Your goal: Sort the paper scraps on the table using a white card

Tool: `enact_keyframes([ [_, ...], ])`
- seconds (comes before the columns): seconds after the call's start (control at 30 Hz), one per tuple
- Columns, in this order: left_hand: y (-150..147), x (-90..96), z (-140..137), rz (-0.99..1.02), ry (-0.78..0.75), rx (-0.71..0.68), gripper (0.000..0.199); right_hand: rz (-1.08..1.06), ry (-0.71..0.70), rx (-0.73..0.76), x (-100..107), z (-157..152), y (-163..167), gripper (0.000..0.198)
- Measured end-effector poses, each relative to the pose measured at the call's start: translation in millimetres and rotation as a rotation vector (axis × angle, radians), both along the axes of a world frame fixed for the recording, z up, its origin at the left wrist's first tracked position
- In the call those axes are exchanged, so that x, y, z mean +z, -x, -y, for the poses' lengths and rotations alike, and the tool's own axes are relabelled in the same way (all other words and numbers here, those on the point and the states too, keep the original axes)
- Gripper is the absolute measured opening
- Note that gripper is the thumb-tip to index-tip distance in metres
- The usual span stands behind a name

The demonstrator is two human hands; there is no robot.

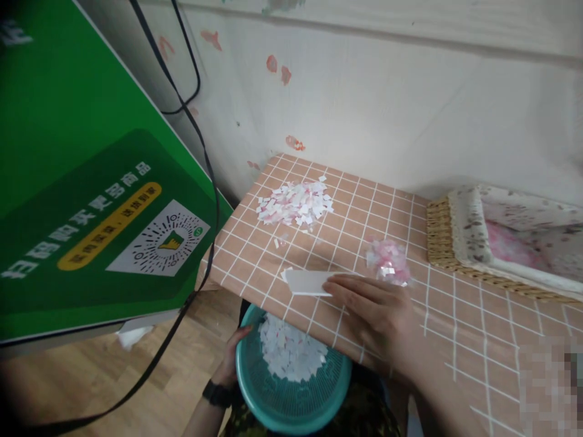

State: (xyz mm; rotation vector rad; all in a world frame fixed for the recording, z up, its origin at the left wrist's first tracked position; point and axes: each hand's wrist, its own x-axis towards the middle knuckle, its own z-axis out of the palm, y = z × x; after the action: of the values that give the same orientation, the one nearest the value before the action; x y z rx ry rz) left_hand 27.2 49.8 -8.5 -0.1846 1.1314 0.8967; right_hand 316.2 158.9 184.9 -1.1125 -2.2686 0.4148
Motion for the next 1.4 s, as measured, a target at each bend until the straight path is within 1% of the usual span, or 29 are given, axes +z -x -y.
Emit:
enact_keyframes([
  [0.1,1.0,2.2,-4.4,-0.037,0.012,-0.021,0.016,0.069,0.071,0.081,2.9,-1.2,-1.4,0.048],
  [0.2,2.7,5.0,-8.0,-0.089,0.024,-0.024,0.014,0.061,0.096,0.075,4.8,-3.4,-5.6,0.046],
  [0.27,3.8,5.1,-9.0,-0.092,0.039,-0.033,0.013,0.03,0.063,-0.006,3.7,-3.5,-9.5,0.047],
  [0.37,4.7,2.0,-8.5,-0.065,0.068,-0.046,0.014,0.009,-0.018,-0.171,-1.9,-1.4,-12.4,0.05],
  [0.43,4.7,-0.8,-7.2,-0.05,0.068,-0.044,0.014,0.024,-0.032,-0.216,-5.7,0.9,-10.7,0.051],
  [0.6,4.2,-2.4,-5.8,-0.007,0.055,-0.046,0.017,0.045,0.029,-0.149,-5.6,7.0,-3.4,0.052],
  [0.77,3.0,3.8,-9.5,-0.021,0.047,-0.037,0.015,0.086,0.01,-0.163,-0.9,7.5,3.1,0.053],
  [0.93,3.3,4.5,-10.4,-0.024,0.03,-0.032,0.016,0.144,0.075,0.04,5.9,6.1,19.3,0.053],
  [1.03,4.5,1.7,-8.5,-0.024,0.031,-0.032,0.018,0.144,0.063,0.069,6.8,6.6,21.3,0.052],
  [1.1,5.3,-0.3,-7.1,-0.013,0.02,-0.036,0.019,0.123,0.053,0.024,4.4,4.1,20.4,0.051],
  [1.23,5.7,-2.2,-6.3,-0.004,0.003,-0.044,0.02,0.095,-0.039,-0.203,-1.3,-13.1,28.3,0.041],
  [1.27,5.5,-1.9,-6.5,-0.008,0.002,-0.043,0.02,0.1,-0.057,-0.237,-1.7,-19.0,33.1,0.037],
  [1.4,4.4,2.4,-8.0,-0.035,0.008,-0.039,0.017,0.147,-0.058,-0.242,0.1,-38.1,53.2,0.032],
])
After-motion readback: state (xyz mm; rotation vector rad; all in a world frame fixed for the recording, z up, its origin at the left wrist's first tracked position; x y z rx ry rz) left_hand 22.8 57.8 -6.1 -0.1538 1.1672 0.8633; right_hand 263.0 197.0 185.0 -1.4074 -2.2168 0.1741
